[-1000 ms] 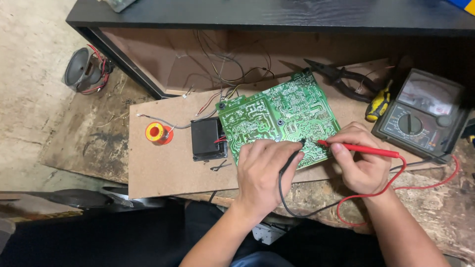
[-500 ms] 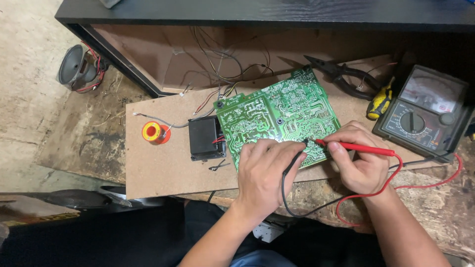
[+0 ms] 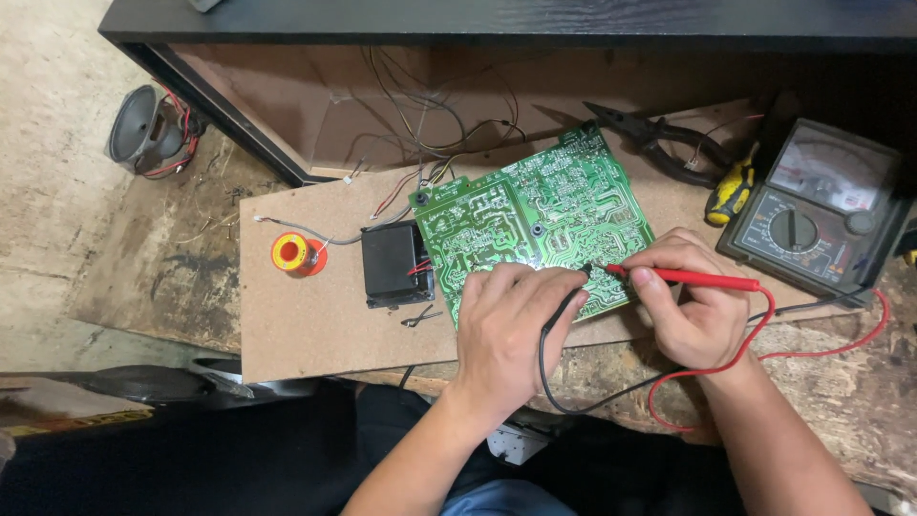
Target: The person works on a green circuit board placed on a wooden workbench. They use a soldering iron to apply heat to the board, then use a multimeter with red and black probes to test electrical connections. The person flips the board over to access the component side, which includes a large metal heatsink, and continues testing with the multimeter probes.
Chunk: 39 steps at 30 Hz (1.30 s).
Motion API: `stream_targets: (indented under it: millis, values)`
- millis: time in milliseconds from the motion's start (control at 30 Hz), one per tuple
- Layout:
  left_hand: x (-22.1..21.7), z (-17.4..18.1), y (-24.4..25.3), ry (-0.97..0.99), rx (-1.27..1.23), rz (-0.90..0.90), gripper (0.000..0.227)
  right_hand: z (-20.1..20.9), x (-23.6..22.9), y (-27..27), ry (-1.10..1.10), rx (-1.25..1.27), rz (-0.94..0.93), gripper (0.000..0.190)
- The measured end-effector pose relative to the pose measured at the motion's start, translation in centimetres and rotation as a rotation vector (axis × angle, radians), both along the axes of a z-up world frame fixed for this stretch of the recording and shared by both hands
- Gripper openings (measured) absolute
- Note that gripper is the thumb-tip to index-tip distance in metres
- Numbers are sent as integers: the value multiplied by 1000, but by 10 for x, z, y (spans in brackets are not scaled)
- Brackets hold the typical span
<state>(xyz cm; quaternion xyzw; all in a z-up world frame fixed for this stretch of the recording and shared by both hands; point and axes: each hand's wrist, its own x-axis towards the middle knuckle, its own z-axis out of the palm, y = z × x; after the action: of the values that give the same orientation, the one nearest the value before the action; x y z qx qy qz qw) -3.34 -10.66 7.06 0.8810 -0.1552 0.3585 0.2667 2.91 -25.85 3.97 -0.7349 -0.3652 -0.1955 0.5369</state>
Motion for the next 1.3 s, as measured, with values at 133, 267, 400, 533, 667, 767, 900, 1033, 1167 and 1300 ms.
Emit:
stream_targets:
  millis: [133,267,400,533,667,767,900,1033,1167,1300]
  values:
    - [0,0,0,17,-12,-9,9,0,0,1,-5,-10,-10,7]
    - [0,-1,1,24,-3,-10,9,0,-1,2,-12,5,-23,7]
    - [0,-2,1,21,-15,-15,9,1,-1,3,5,9,-32,7]
    - [1,-1,1,31,-31,-18,9,2,0,3,1,12,-30,7]
    - [0,-1,1,31,-4,0,8,2,1,0,-24,-27,-9,13]
    - [-3,-5,2,55,-3,2,8,-7,-2,-2,10,-33,-6,14]
    - [-1,-6,3,43,-17,-12,8,-8,-2,-3,17,-34,-20,11]
    - [1,-10,4,55,-17,-29,10,-9,0,-2,-18,-47,-27,11]
    - [1,-12,5,78,-9,-26,11,-11,0,-2,-30,-57,-36,12]
    - [1,-11,5,65,-8,-27,10,-11,0,-2,-34,-53,-45,12]
